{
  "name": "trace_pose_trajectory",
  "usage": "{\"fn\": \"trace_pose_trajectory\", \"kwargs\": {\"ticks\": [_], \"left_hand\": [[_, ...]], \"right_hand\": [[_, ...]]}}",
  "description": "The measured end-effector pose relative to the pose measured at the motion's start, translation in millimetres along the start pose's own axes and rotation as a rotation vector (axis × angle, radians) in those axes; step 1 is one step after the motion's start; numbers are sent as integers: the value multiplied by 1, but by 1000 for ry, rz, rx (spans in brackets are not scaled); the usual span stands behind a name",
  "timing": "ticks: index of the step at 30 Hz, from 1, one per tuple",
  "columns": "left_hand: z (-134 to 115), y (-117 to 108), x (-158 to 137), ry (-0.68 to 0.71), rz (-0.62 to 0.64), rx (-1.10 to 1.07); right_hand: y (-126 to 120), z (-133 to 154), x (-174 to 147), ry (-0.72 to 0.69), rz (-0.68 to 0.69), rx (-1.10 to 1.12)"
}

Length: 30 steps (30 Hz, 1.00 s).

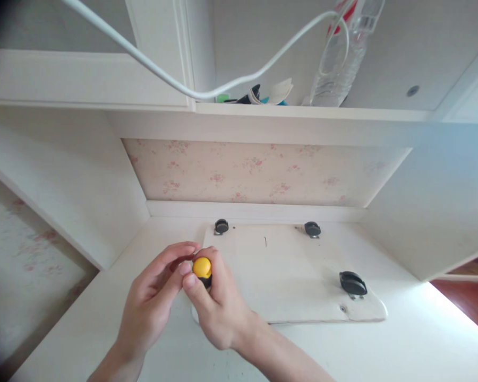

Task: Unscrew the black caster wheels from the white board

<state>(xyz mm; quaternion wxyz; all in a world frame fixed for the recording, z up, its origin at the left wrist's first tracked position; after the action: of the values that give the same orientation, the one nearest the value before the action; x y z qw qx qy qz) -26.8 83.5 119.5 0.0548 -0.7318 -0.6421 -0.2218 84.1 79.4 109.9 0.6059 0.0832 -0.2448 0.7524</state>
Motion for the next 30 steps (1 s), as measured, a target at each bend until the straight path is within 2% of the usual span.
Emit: {"fn": "trace_pose_trajectory", "kwargs": {"ticks": [7, 12, 16, 24, 30], "left_hand": [[3, -2, 0, -8, 2, 35], [-6, 6, 5, 112, 117, 201], [-6, 10, 9, 150, 185, 315], [-9, 9, 6, 236, 185, 250], [-15, 10, 4, 306, 144, 328]], "right_hand": [[3, -8, 3, 58, 38, -18], [0, -7, 14, 83, 99, 44], [-8, -9, 21, 104, 130, 80], [-9, -8, 14, 157, 166, 64], [-4, -7, 14, 132, 168, 88]]}}
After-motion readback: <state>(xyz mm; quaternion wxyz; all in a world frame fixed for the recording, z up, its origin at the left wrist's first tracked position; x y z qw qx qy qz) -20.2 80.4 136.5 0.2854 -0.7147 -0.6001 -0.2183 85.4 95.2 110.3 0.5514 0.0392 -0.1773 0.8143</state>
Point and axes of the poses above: each hand's wrist, its own x-axis towards the middle knuckle, its own y-axis out of the palm, z = x × y, the point moved 8 cm from there along x, towards the middle knuckle, and after that the axes turned 12 degrees about -x, right-handed, at the moved point
